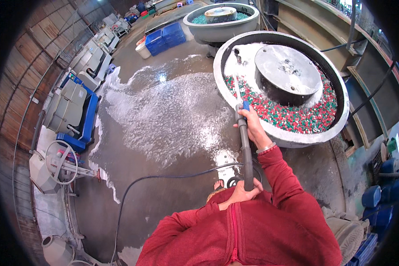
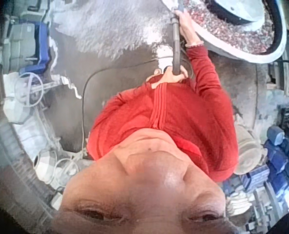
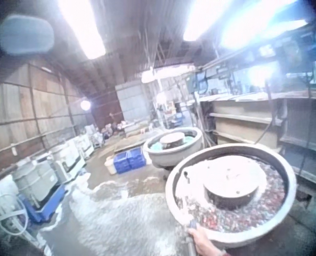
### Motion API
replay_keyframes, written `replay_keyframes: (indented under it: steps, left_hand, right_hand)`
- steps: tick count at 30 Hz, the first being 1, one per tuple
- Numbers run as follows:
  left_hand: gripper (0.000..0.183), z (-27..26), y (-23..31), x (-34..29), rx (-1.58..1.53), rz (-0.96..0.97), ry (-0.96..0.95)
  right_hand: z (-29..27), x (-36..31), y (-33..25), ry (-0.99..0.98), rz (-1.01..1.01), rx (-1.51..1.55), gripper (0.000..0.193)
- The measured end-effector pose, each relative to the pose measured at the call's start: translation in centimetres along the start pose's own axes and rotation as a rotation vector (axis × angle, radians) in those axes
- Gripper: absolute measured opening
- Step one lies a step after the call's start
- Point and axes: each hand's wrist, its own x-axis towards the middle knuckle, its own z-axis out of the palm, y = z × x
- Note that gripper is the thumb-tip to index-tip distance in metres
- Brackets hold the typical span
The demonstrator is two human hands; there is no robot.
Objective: The person uses a hose to spray water into vibrating industrial machines containing media and onto the concrete floor. They move around the workspace, directing the water and adjusting the hose nozzle.
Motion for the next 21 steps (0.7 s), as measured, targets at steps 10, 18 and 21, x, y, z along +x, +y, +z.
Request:
replay_keyframes:
  steps: [10, 18, 21]
  left_hand:
    - [0.005, -1.8, 0.4, 1.0, 0.089, 0.137, -0.037]
    - [0.006, -4.5, 1.1, 1.4, 0.068, 0.211, 0.0]
    - [0.006, -5.8, 1.2, 1.4, 0.071, 0.224, 0.068]
  right_hand:
    - [0.7, 1.0, -0.8, -0.065, -0.087, -0.016, 0.03]
    - [4.2, 2.8, -0.2, -0.11, -0.153, -0.038, 0.029]
    - [4.8, 3.8, 0.6, -0.12, -0.136, -0.071, 0.029]
